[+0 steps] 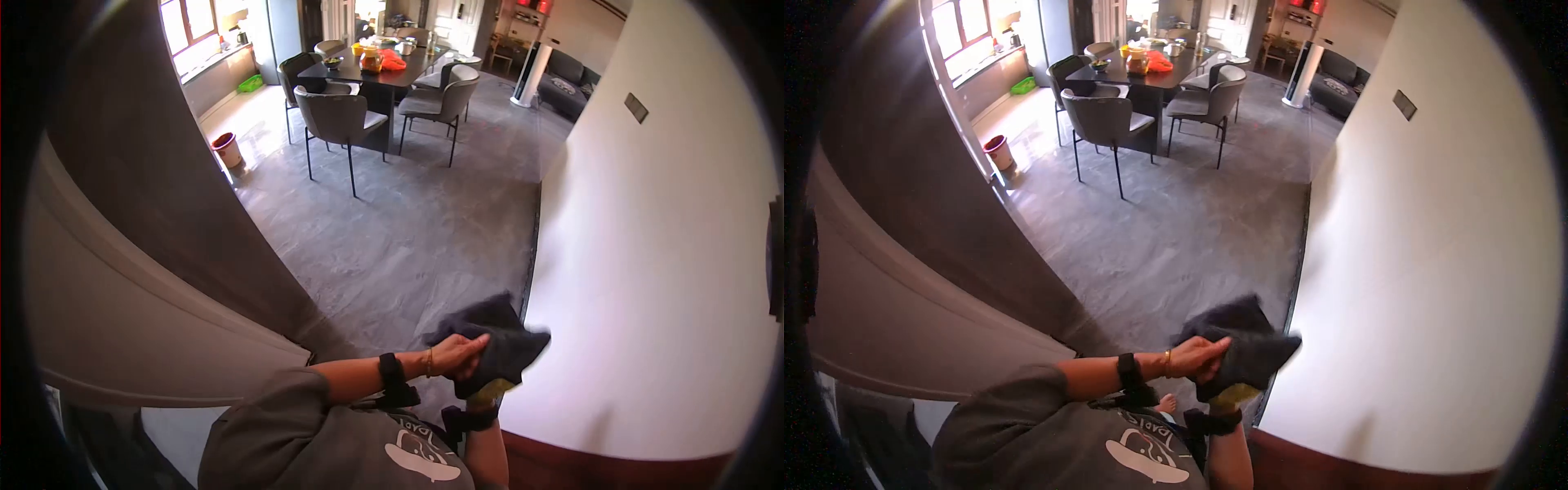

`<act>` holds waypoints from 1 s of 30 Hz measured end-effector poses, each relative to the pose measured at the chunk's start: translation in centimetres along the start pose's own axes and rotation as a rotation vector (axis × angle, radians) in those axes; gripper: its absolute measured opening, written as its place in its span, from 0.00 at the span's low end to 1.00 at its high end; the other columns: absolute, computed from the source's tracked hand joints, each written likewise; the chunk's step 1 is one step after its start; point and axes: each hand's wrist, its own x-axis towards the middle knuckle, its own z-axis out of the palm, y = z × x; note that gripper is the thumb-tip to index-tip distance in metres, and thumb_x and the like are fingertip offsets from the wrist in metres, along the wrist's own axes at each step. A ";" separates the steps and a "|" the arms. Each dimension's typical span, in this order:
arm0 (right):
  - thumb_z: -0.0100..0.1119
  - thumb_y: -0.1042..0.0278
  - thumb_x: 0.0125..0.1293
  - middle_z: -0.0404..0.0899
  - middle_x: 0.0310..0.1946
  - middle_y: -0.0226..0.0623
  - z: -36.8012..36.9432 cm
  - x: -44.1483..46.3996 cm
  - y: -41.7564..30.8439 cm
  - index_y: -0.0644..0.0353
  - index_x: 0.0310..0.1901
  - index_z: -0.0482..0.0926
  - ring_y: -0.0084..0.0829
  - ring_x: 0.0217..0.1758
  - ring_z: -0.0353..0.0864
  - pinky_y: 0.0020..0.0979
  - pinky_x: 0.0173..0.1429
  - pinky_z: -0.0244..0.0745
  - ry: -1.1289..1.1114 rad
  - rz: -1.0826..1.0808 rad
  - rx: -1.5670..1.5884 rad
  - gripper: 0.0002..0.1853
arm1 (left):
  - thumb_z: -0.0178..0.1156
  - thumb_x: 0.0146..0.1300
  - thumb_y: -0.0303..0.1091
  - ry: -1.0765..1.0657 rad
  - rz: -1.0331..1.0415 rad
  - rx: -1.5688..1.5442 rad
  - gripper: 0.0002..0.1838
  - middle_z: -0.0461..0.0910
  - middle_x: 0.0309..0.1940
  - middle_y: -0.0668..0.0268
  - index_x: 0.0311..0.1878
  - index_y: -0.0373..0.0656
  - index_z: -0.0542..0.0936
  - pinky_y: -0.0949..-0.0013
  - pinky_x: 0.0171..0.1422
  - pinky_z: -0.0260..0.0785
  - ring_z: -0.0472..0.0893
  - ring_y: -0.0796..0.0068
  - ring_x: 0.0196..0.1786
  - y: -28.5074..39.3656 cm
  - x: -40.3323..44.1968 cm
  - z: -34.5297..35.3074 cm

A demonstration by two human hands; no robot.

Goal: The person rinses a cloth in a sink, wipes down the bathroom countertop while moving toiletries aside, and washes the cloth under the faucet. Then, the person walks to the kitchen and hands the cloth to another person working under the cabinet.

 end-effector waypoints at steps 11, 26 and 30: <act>0.56 0.66 0.53 0.68 0.36 0.34 8.6 11.2 13.2 0.55 0.45 0.63 0.33 0.42 0.69 0.32 0.42 0.65 -0.325 0.336 0.564 0.18 | 0.38 0.61 0.52 0.451 0.331 0.707 0.29 0.74 0.24 0.45 0.24 0.33 0.74 0.59 0.38 0.65 0.74 0.48 0.31 7.1 16.4 -6.1; 0.48 0.68 0.51 0.74 0.27 0.35 4.3 38.9 27.2 0.60 0.33 0.74 0.32 0.33 0.73 0.30 0.36 0.67 -0.490 -0.013 -0.561 0.09 | 0.53 0.54 0.35 0.502 0.332 0.493 0.11 0.76 0.28 0.63 0.35 0.37 0.73 0.73 0.32 0.68 0.77 0.75 0.29 23.1 34.0 -27.0; 0.50 0.70 0.45 0.77 0.36 0.35 8.2 37.2 38.7 0.55 0.33 0.79 0.32 0.39 0.75 0.29 0.43 0.70 -0.261 0.098 -0.191 0.12 | 0.55 0.51 0.31 0.716 0.313 0.492 0.10 0.76 0.27 0.64 0.35 0.36 0.72 0.74 0.31 0.69 0.76 0.76 0.28 22.4 35.2 -32.8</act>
